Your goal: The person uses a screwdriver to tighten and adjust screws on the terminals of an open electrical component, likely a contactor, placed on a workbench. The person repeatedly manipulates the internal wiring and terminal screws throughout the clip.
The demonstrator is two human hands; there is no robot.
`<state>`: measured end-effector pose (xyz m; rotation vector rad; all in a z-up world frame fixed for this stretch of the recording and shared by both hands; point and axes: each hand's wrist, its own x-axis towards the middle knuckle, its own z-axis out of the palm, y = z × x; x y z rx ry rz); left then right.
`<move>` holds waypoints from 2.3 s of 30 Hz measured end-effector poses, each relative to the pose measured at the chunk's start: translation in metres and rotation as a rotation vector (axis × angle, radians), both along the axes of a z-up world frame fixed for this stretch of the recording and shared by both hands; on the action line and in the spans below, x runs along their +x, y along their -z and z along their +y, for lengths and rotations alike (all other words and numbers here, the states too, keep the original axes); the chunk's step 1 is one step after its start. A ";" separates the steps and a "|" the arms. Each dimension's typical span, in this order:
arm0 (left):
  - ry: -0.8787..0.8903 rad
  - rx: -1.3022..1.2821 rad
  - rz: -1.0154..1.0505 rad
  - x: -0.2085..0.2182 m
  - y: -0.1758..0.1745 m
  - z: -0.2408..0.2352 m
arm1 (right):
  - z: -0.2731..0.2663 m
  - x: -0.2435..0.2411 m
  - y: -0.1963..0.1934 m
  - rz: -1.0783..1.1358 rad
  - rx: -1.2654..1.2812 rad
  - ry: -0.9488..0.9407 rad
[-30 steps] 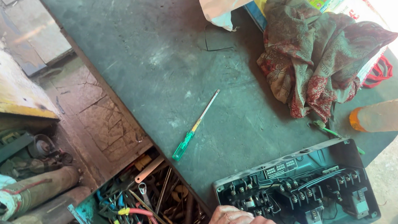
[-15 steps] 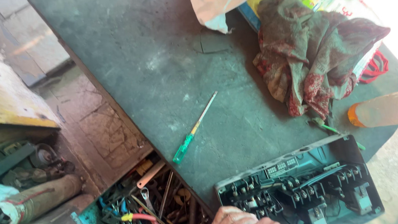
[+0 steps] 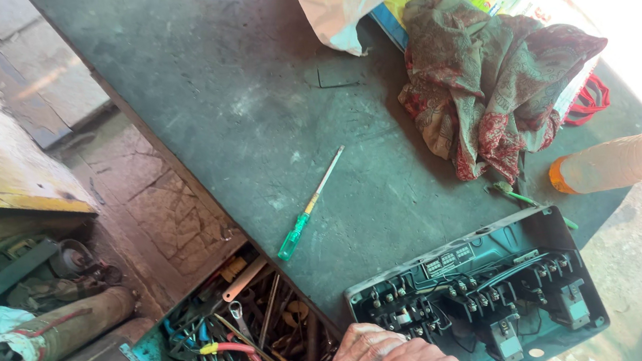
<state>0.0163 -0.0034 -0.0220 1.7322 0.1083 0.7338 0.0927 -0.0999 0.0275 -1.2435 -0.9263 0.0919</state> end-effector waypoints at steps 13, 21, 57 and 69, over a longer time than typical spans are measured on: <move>0.046 -0.011 0.019 -0.003 0.000 -0.003 | 0.006 0.017 -0.022 0.064 0.150 -0.241; 0.046 -0.009 0.000 0.000 0.000 -0.002 | -0.017 0.055 -0.043 0.145 -0.201 -0.748; 0.097 -0.006 0.040 -0.006 -0.001 0.006 | 0.016 0.062 -0.089 0.118 -0.182 -0.792; 0.051 0.040 0.045 -0.004 -0.001 0.001 | 0.002 0.060 -0.075 0.115 -0.154 -0.765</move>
